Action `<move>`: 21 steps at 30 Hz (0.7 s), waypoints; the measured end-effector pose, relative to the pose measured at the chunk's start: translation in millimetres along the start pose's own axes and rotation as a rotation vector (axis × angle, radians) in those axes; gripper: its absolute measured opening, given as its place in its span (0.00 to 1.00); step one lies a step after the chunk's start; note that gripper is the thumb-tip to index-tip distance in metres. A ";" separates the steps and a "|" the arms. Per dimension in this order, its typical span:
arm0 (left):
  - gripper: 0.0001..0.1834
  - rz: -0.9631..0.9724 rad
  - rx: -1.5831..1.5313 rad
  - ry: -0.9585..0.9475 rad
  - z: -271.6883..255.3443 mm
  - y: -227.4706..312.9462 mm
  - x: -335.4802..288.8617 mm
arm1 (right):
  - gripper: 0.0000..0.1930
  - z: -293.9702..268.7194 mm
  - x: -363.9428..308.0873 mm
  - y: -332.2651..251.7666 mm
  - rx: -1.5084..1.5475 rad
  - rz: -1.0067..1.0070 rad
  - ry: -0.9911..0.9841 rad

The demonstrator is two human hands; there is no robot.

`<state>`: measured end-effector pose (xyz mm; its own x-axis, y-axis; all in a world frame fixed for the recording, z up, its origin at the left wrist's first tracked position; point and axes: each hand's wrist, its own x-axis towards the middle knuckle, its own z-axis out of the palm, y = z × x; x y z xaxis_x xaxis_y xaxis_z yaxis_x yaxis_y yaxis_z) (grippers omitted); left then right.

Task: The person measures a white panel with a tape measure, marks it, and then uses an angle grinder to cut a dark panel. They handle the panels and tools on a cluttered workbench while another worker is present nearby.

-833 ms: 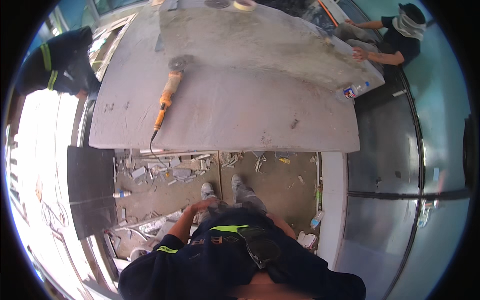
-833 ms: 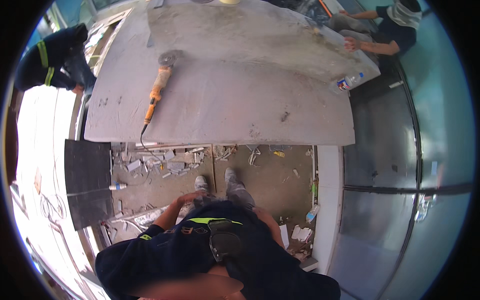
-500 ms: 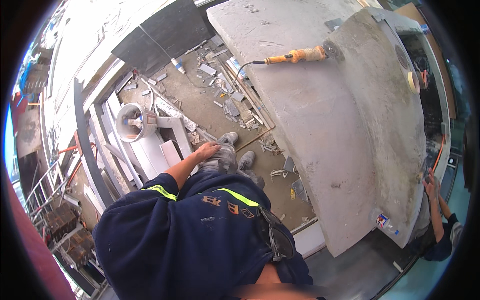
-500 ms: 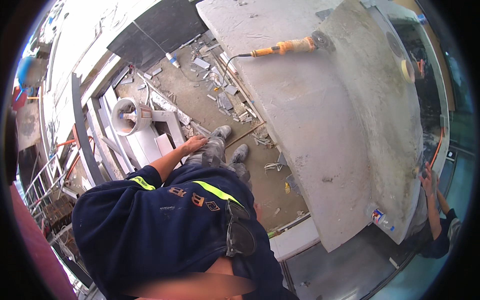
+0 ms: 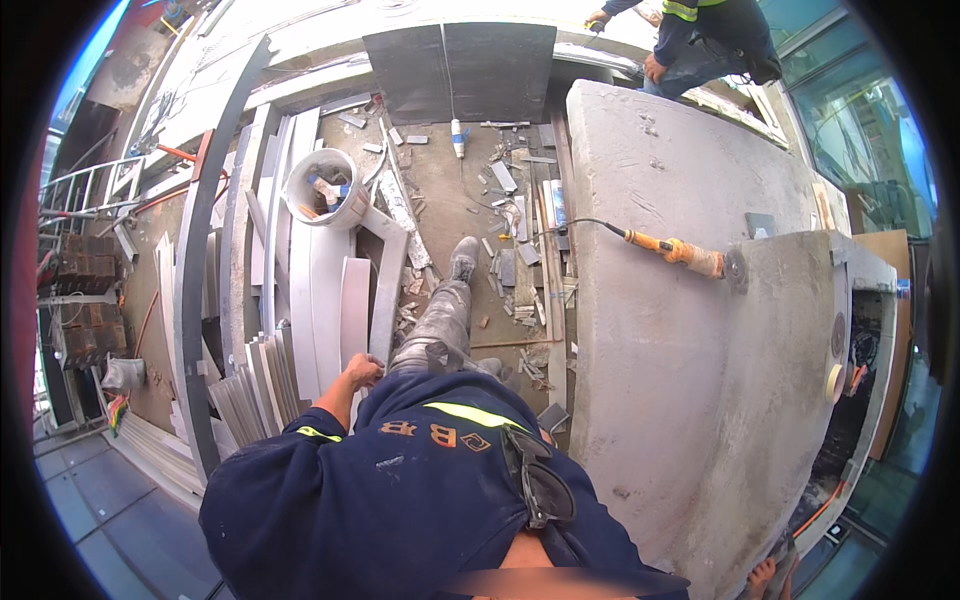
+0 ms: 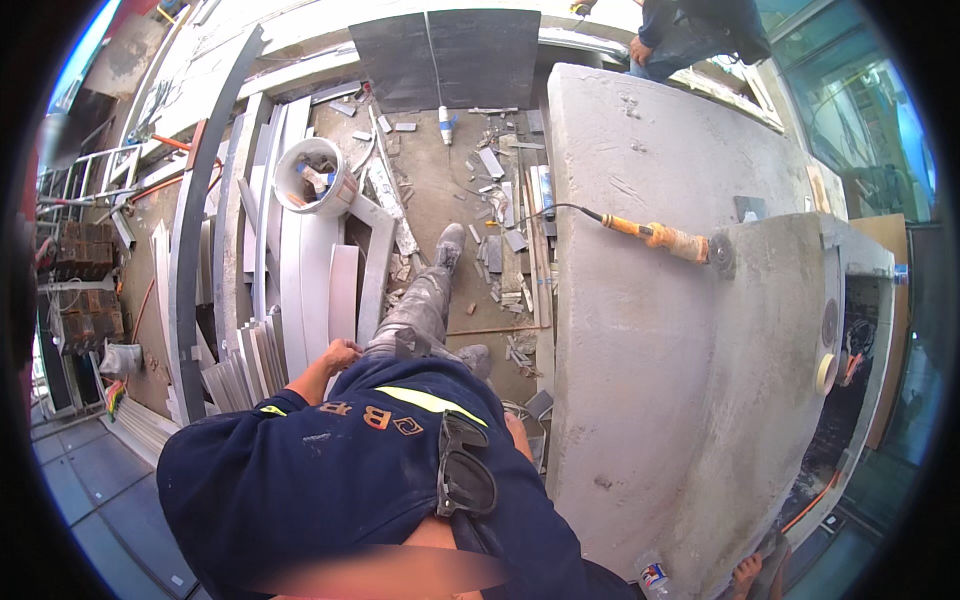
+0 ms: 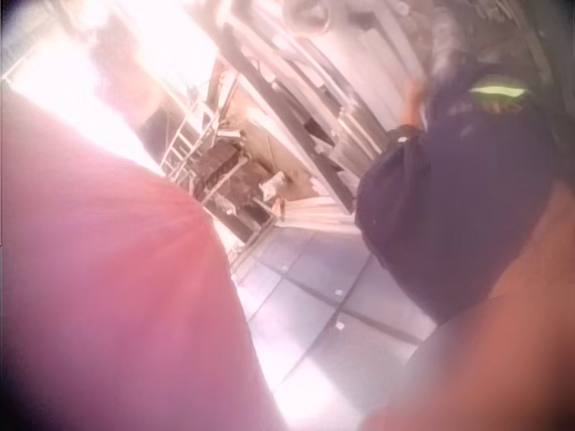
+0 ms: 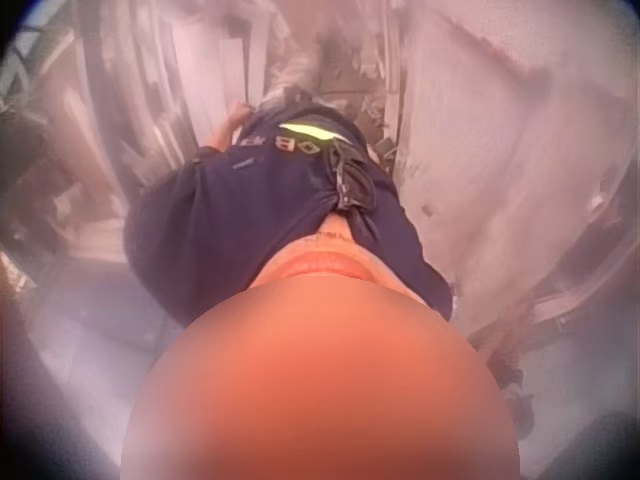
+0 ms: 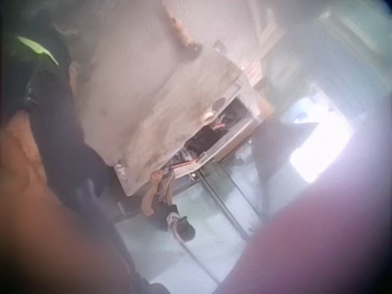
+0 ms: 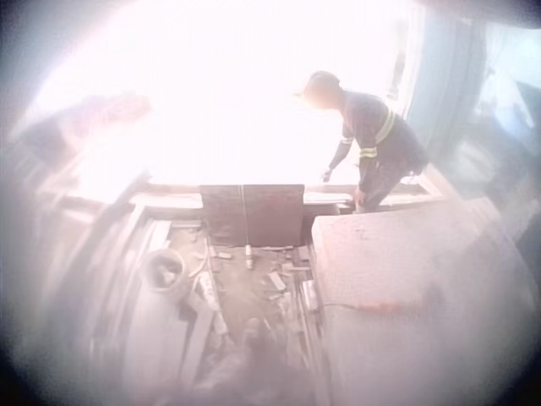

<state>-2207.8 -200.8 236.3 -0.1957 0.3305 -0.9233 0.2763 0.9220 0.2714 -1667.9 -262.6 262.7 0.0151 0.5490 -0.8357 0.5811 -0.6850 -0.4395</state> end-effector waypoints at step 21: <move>0.21 0.479 -0.484 0.020 -271.7 463.0 194.9 | 0.23 -81.8 146.8 -434.5 -0.164 0.161 0.307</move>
<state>-2373.7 345.4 255.9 -0.1748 0.7239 -0.6674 -0.1142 0.6583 0.7440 -1851.6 154.8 357.9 0.3455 0.5760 -0.7409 0.6737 -0.7018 -0.2314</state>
